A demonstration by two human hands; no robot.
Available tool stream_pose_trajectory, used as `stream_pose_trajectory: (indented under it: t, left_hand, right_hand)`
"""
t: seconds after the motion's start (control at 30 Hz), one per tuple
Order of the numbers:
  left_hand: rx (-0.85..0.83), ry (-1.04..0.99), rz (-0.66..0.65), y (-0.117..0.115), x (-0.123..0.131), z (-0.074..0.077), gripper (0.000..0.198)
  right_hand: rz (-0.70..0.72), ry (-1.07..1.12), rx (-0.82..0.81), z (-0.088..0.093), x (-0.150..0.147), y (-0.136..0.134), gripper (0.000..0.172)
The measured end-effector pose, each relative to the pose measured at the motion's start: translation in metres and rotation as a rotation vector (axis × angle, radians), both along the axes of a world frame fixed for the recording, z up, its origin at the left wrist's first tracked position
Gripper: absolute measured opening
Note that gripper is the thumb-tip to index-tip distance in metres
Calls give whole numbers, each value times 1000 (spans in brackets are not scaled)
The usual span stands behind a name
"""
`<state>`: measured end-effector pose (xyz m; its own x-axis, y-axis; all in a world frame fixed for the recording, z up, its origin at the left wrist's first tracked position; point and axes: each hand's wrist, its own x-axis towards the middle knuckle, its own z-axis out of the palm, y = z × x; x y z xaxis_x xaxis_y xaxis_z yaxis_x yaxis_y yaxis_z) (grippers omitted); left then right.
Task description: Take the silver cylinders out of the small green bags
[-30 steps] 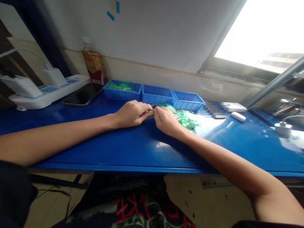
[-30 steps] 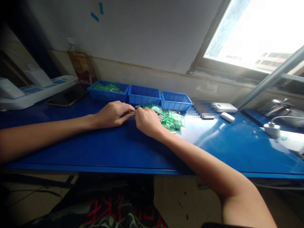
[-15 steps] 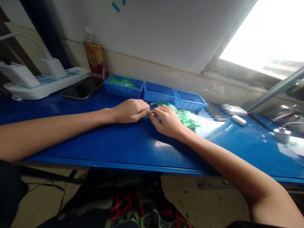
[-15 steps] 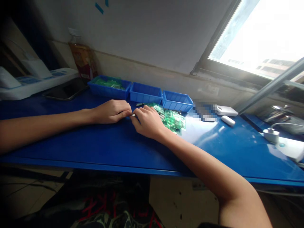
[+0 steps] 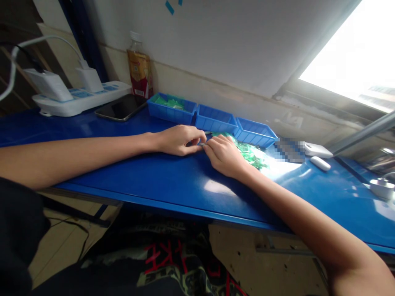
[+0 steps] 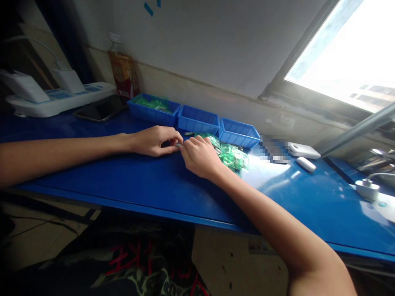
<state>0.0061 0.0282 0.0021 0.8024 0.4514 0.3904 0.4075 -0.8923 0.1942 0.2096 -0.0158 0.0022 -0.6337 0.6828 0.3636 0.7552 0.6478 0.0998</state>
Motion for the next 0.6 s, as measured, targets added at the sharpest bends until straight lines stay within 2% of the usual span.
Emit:
stream_pose_trajectory:
  t: [0.13, 0.23, 0.4, 0.6]
  left_hand:
    - [31, 12, -6, 2, 1, -1, 23]
    - [50, 12, -24, 3, 2, -1, 25]
    - [83, 28, -43, 4, 3, -2, 26]
    - [17, -19, 14, 3, 1, -3, 23]
  right_hand:
    - [-10, 68, -28, 0, 0, -1, 23]
    - [-19, 110, -37, 0, 0, -1, 24]
    - [-6, 78, -15, 0, 1, -1, 16]
    - [-16, 35, -16, 0, 1, 0, 22]
